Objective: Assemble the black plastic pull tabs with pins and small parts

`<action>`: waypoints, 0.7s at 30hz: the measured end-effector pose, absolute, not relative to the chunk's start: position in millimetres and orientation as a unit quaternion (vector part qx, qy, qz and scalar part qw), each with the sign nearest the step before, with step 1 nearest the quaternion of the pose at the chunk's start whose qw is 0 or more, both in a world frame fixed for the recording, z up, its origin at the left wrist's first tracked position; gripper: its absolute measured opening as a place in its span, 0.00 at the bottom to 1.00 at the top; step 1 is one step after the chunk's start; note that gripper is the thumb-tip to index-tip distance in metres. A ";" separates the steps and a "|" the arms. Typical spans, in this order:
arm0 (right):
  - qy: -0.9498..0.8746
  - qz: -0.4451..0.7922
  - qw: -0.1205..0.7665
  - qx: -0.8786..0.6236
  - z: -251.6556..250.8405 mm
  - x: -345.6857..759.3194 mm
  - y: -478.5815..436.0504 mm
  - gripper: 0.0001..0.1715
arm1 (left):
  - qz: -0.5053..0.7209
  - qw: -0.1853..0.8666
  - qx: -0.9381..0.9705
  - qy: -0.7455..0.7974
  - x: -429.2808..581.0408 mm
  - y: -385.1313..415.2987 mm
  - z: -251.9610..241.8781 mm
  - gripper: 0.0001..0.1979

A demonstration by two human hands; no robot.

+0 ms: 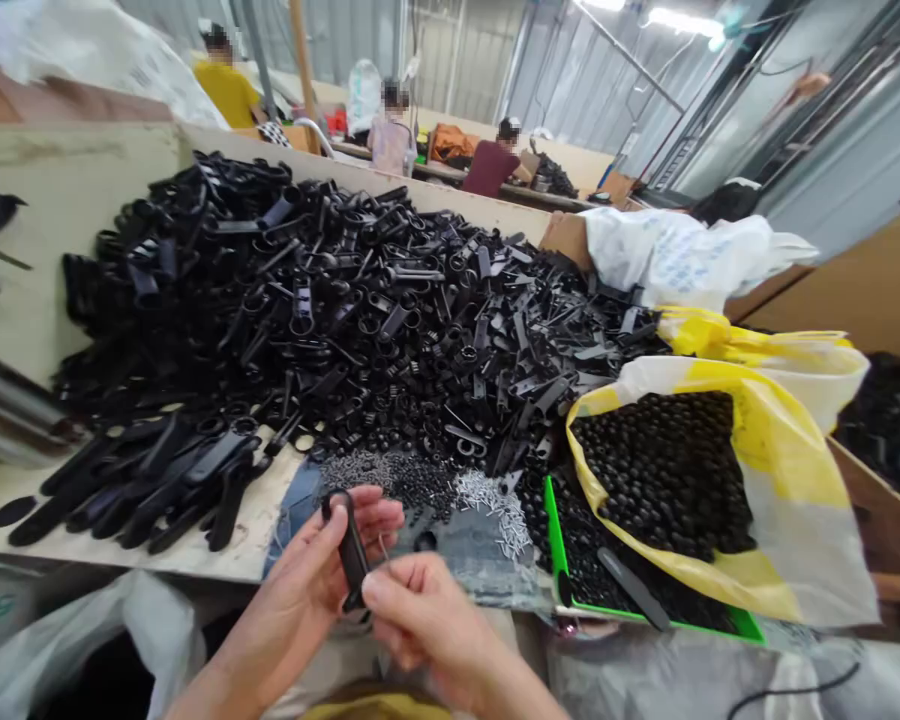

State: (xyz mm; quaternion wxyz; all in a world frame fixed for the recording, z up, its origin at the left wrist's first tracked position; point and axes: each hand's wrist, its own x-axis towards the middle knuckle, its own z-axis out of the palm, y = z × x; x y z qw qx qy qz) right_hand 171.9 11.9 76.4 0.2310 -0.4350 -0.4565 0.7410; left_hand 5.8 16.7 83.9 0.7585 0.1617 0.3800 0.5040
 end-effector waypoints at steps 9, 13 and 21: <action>-0.784 0.153 0.208 -0.564 57.1 216.5 8.2 0.15 | 0.391 0.803 0.163 0.419 2.3 3.9 69.7 0.18; -0.811 0.098 0.177 -0.548 44.8 213.9 18.5 0.08 | 0.386 0.843 0.072 0.367 -2.5 -0.9 73.0 0.22; -0.693 0.347 0.322 -0.544 61.7 212.3 20.8 0.16 | 0.370 0.819 0.131 0.418 0.4 -1.9 73.7 0.24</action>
